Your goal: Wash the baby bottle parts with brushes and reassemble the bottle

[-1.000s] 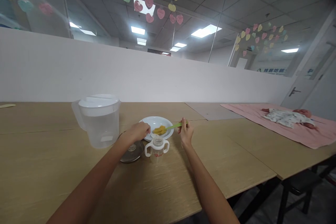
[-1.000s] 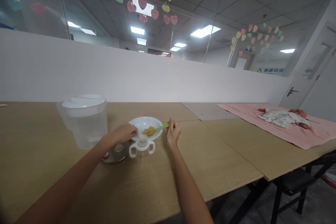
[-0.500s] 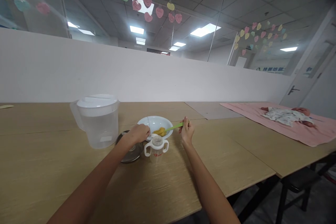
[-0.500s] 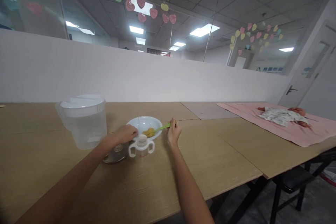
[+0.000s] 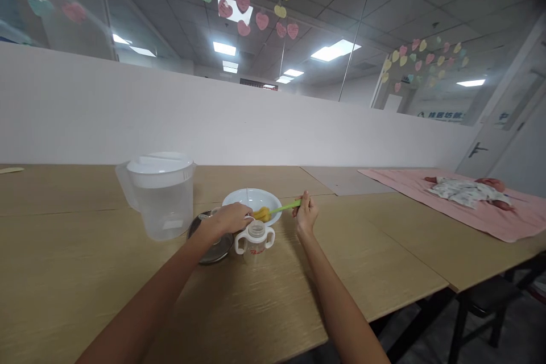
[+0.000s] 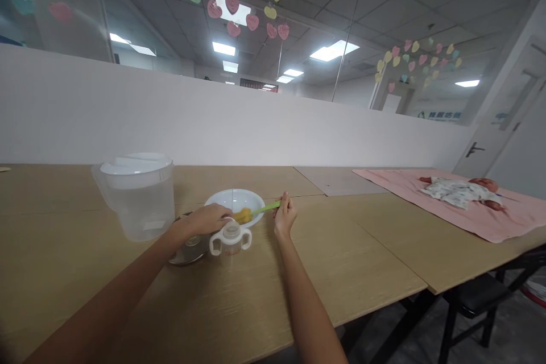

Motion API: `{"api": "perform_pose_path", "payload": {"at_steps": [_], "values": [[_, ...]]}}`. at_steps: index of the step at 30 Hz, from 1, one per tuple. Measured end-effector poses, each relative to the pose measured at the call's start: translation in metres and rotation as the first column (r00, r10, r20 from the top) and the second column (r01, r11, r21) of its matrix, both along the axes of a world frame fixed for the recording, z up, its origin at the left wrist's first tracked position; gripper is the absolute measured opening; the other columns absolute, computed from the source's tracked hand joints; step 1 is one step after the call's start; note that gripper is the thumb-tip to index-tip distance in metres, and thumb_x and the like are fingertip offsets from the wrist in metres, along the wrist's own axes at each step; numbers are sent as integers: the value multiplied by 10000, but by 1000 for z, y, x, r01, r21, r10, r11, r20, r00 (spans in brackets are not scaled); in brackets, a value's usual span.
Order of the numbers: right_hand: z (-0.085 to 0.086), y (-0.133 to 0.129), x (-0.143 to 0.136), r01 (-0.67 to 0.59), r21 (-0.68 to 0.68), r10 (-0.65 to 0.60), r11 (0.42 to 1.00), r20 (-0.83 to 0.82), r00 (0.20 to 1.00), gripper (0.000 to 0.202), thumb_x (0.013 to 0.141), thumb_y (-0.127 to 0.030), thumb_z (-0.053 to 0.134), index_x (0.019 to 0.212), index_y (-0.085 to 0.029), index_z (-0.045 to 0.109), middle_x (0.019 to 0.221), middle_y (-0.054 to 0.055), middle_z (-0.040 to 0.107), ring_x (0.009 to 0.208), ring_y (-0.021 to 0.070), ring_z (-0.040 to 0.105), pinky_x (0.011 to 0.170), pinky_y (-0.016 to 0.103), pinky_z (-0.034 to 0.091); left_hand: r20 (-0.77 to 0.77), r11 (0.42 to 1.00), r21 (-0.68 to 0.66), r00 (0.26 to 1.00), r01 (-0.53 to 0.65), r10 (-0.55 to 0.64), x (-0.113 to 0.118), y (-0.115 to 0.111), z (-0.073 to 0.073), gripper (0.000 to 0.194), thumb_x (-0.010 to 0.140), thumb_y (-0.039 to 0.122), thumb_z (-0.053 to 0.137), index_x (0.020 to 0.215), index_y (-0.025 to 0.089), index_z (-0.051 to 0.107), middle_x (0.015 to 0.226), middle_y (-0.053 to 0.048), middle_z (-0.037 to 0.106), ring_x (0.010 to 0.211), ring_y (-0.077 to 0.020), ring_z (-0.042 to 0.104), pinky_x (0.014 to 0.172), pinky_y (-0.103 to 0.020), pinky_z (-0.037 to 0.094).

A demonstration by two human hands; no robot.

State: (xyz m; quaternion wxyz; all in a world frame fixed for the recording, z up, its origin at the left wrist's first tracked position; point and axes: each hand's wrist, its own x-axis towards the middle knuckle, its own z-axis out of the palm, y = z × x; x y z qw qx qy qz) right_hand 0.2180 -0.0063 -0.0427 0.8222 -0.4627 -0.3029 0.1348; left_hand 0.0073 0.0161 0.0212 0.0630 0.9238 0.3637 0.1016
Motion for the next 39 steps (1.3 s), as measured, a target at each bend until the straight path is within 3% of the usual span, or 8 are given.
{"api": "perform_pose_path", "payload": {"at_steps": [8,13,16,20,25,29,33,39], "values": [[-3,2,6,66,-49,-70,997,-95,993,483,738,-638,446,633,-169,488,357,-79,406,278,61,345,298,185,264,27,999,-26,999,45,-45,-2,1,10,190,701,270,524,843,194,626,897,-44,662,790,-185,589,594,-225,391],[-4,3,9,97,-84,-108,992,-137,985,458,720,-614,491,627,-166,498,375,-67,442,288,61,362,304,189,285,182,993,-30,978,114,-107,-5,-2,24,163,705,273,537,825,180,595,911,-36,642,855,-192,576,684,-250,419],[-4,3,9,41,-80,-56,996,-188,981,438,687,-597,548,630,-165,500,385,-67,454,299,56,371,312,182,307,287,987,-19,946,160,-148,-5,-2,26,148,694,235,546,828,178,570,928,-33,628,871,-184,569,734,-262,426],[-3,3,9,-112,-48,88,993,-347,934,378,640,-506,657,650,-164,496,413,-77,469,329,38,381,339,155,346,318,982,36,930,184,-186,-4,1,22,134,668,189,558,801,177,538,875,-23,611,833,-178,557,746,-274,426],[-1,2,9,-334,14,305,942,-451,839,329,747,-464,573,701,-140,554,428,-67,466,337,25,374,334,132,341,278,984,150,951,96,-136,-3,6,18,274,682,200,556,954,179,549,853,-29,594,850,-205,539,743,-293,420],[0,1,7,-370,43,349,928,-448,823,356,776,-475,536,690,-131,563,432,-63,456,337,25,368,331,138,342,243,981,185,965,56,-101,-5,6,19,400,734,236,527,1131,189,530,888,-42,603,874,-215,547,769,-306,418],[0,2,8,-365,74,357,928,-454,816,346,778,-475,536,685,-142,546,422,-77,431,332,22,350,323,131,323,258,985,166,961,53,-95,-6,5,21,359,720,262,559,1072,193,580,926,-50,584,877,-214,561,775,-316,438],[-3,3,10,-394,117,402,911,-460,792,352,787,-491,517,690,-153,519,431,-87,397,335,15,323,329,122,314,410,994,97,907,55,-90,-6,3,24,364,677,284,619,1023,188,567,1059,-67,529,882,-195,579,789,-325,483]]}}
